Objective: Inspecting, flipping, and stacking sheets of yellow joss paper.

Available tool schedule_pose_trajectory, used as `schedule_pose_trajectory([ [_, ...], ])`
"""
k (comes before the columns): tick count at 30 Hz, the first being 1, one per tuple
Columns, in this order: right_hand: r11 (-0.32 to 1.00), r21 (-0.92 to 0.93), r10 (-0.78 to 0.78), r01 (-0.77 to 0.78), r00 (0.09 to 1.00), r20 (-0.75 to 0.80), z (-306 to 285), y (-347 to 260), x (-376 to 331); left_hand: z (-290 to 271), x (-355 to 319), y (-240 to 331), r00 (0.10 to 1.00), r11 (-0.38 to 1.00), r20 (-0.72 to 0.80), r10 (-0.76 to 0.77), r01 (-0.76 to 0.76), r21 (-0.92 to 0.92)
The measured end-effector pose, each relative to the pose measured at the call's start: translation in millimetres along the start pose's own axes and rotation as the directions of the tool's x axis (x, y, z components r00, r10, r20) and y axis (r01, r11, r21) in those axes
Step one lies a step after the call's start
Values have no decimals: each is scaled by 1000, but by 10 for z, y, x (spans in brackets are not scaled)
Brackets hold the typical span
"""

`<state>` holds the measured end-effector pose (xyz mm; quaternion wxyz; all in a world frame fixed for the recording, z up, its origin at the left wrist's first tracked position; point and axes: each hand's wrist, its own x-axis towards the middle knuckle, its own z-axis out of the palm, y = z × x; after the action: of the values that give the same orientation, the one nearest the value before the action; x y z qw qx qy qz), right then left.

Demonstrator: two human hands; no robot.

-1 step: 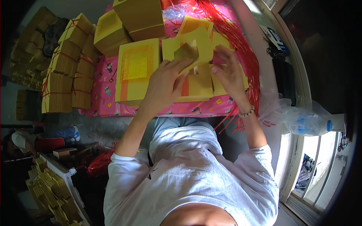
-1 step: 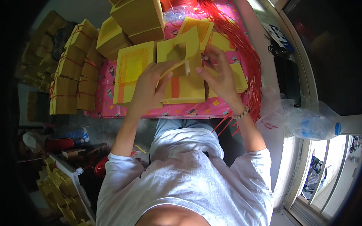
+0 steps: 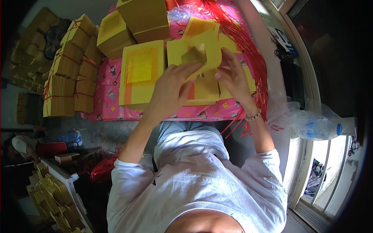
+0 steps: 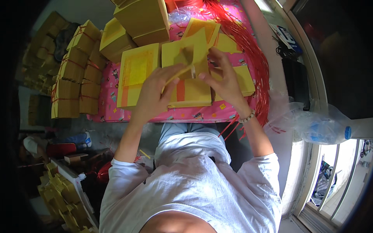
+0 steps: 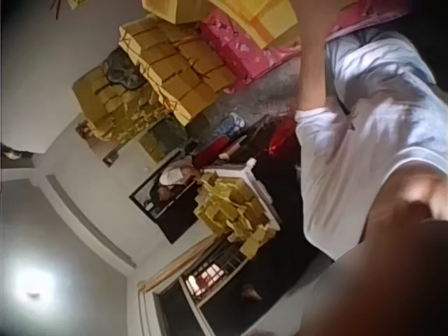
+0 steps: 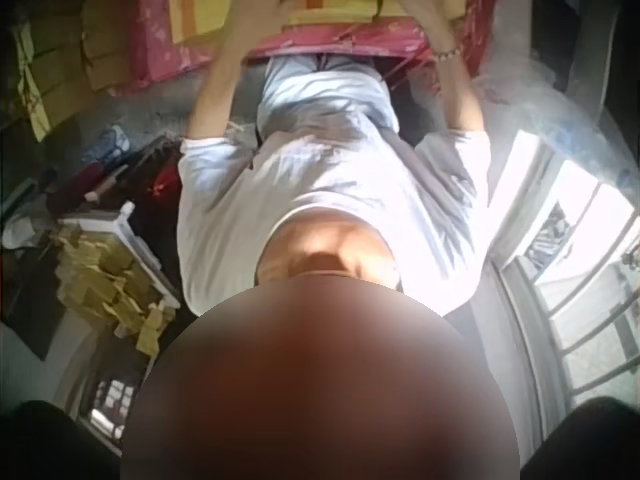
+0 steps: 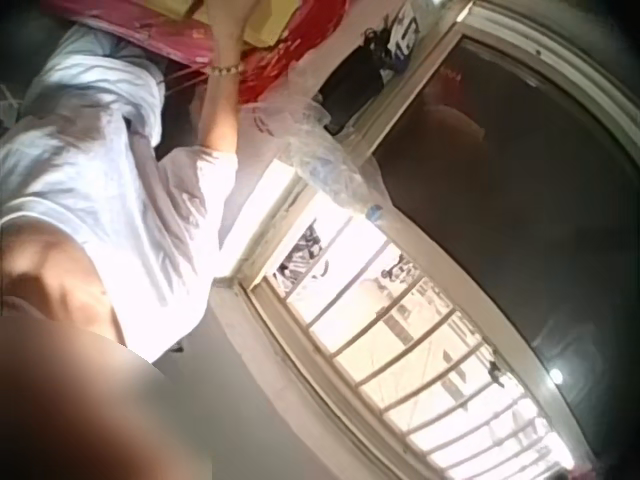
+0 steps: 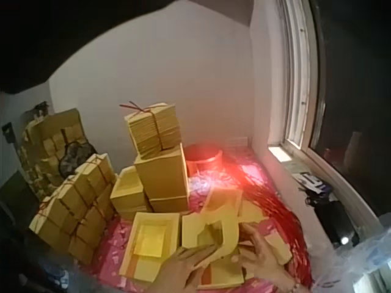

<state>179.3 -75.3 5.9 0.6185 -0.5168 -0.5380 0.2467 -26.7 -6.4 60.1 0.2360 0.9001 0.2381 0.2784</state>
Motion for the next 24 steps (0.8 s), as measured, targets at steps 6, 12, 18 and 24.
schedule_pose_trajectory([
  [6,905,358,127,-228,950,285,25,23,-169,29,-90,140,941,997,338,28,-3,-74],
  [12,885,333,202,-326,912,356,38,17,-235,44,7,-97,894,981,421,153,-85,-176],
  [18,865,231,373,-445,879,296,29,45,-271,-53,55,-81,871,829,490,34,249,-501],
  [24,919,329,167,-218,970,176,208,12,-225,-139,115,-183,739,669,671,-62,530,-521],
])
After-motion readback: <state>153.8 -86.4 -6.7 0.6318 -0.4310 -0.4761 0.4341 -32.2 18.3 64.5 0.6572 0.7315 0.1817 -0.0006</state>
